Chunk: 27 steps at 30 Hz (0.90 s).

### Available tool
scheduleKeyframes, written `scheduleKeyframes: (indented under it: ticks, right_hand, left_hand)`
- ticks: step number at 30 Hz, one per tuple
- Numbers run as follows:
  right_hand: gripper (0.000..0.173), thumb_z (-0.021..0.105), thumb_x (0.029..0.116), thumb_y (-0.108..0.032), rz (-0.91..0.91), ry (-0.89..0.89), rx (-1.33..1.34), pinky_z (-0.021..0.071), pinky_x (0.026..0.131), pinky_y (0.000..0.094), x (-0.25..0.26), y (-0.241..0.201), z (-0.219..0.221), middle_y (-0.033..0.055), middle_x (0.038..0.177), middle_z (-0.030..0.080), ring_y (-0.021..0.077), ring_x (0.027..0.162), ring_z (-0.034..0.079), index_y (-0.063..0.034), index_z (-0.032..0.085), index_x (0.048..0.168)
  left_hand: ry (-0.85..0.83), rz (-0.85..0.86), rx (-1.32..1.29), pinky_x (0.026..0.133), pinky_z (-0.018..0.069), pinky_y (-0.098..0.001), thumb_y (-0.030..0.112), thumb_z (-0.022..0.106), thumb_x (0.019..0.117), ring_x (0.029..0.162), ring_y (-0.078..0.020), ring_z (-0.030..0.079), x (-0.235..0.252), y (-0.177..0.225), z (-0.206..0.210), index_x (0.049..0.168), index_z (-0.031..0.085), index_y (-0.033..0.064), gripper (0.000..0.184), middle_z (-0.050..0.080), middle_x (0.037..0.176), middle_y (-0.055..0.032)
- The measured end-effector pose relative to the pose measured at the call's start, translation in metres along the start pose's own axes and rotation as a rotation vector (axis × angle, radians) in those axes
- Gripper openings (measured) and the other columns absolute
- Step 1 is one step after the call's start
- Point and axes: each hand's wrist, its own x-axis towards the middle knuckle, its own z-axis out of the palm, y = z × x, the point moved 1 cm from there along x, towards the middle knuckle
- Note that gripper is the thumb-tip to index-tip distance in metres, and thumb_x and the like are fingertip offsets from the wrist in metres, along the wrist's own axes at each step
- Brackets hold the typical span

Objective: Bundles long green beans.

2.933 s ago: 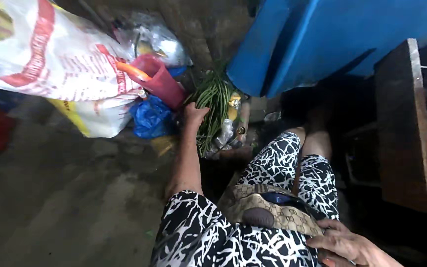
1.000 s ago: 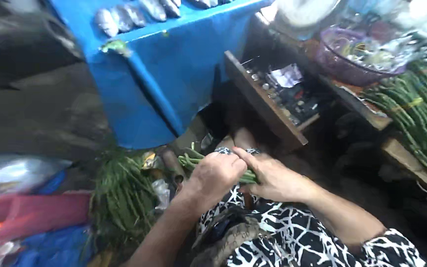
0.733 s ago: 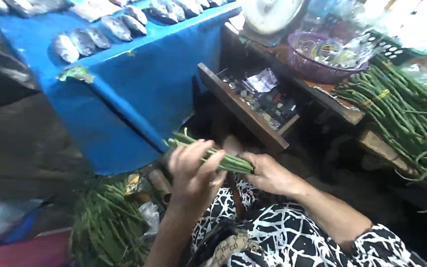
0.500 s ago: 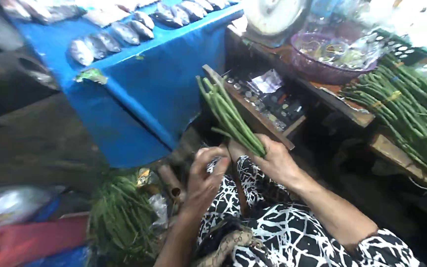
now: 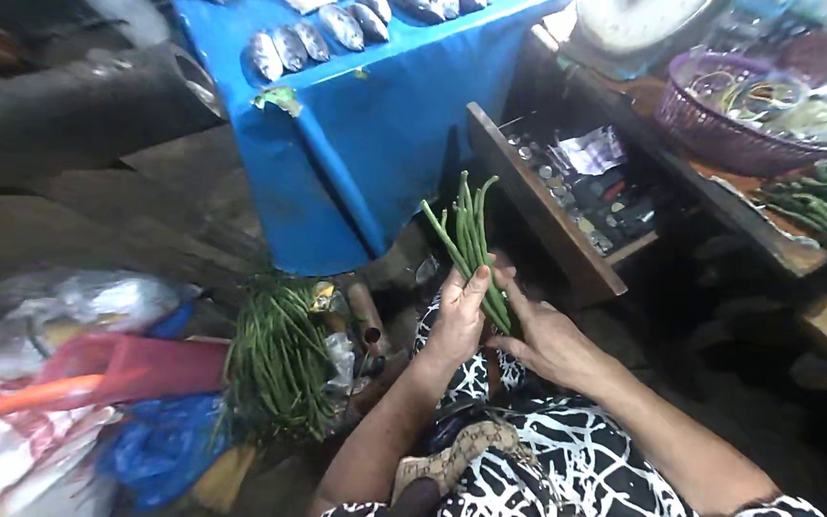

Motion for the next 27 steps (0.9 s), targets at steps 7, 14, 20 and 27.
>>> scheduleKeyframes:
  ticks: [7, 14, 20, 27]
  right_hand:
    - [0.030, 0.056, 0.1046, -0.023, -0.166, 0.401, 0.466, 0.0561, 0.096, 0.0259, -0.002, 0.003, -0.025, 0.0061, 0.116, 0.070, 0.0083, 0.109, 0.066, -0.0015, 0.071, 0.119]
    - [0.081, 0.053, 0.1008, -0.057, -0.108, 0.261, 0.827, 0.0573, 0.093, 0.0257, 0.012, -0.014, -0.037, 0.0016, 0.129, 0.067, 0.0074, 0.110, 0.067, -0.0041, 0.029, 0.157]
    - [0.040, 0.051, 0.1054, -0.017, -0.293, 0.252, 0.849, 0.0618, 0.088, 0.0352, 0.033, -0.023, -0.051, 0.0089, 0.127, 0.067, 0.0164, 0.101, 0.071, -0.0013, 0.053, 0.142]
    - [0.048, 0.053, 0.1048, -0.040, -0.376, 0.040, 0.431, 0.0556, 0.096, 0.0257, 0.029, -0.036, -0.080, 0.0041, 0.129, 0.067, 0.0058, 0.113, 0.064, -0.0041, 0.063, 0.135]
  left_hand:
    - [-0.139, -0.003, -0.029, 0.067, 0.0604, -0.0304, 0.031, 0.068, 0.0986, 0.063, -0.0117, 0.066, -0.002, 0.003, -0.005, 0.116, 0.057, 0.0073, 0.032, 0.063, 0.071, 0.0017]
    - [-0.504, -0.174, 0.021, 0.059, 0.0614, -0.0283, 0.008, 0.067, 0.0915, 0.063, -0.0113, 0.070, -0.013, 0.000, 0.000, 0.112, 0.058, 0.0082, 0.023, 0.073, 0.080, 0.0017]
    - [-0.567, -0.347, 0.113, 0.055, 0.0593, -0.0256, 0.005, 0.066, 0.0884, 0.057, -0.0086, 0.065, -0.016, 0.001, 0.012, 0.105, 0.059, 0.0096, 0.019, 0.067, 0.073, 0.0037]
    - [-0.490, -0.227, 0.119, 0.055, 0.0589, -0.0244, 0.010, 0.072, 0.0892, 0.058, -0.0078, 0.066, -0.011, 0.014, 0.016, 0.099, 0.067, 0.0125, 0.012, 0.070, 0.074, 0.0031]
